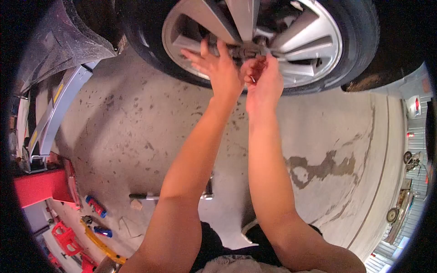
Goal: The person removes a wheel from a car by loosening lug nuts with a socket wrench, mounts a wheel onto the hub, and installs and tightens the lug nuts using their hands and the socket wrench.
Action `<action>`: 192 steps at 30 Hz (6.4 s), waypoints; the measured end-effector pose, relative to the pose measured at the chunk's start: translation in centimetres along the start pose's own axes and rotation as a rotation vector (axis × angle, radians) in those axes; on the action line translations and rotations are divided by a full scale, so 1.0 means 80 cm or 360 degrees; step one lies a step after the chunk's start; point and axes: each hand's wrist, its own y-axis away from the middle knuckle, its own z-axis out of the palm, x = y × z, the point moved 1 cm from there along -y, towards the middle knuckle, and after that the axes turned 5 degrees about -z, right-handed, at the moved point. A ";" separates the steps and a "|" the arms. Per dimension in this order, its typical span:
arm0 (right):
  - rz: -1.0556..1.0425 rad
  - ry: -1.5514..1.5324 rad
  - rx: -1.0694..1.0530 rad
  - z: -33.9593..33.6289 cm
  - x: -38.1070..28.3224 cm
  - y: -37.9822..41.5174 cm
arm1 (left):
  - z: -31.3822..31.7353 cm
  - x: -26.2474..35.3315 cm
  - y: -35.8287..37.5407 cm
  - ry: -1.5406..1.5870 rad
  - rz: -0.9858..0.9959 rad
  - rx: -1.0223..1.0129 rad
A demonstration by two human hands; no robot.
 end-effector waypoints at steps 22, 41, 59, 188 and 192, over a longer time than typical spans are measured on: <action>0.0600 0.2472 -0.0858 -0.292 0.294 0.288 | -0.011 0.015 -0.004 -0.0025 0.0069 0.0004; -0.0133 -0.0009 0.0607 -0.053 0.069 -0.005 | -0.018 0.021 -0.009 -0.0081 0.0092 -0.0089; -0.0223 -0.0012 0.0625 -0.045 0.089 -0.036 | -0.017 0.023 -0.010 -0.0137 -0.0004 -0.0165; 0.0128 0.0312 0.0455 -0.061 0.073 -0.038 | -0.031 0.032 -0.012 -0.0141 -0.0149 -0.0229; 0.0106 0.0152 0.0406 -0.057 0.078 -0.040 | -0.033 0.032 -0.011 -0.0162 -0.0135 -0.0182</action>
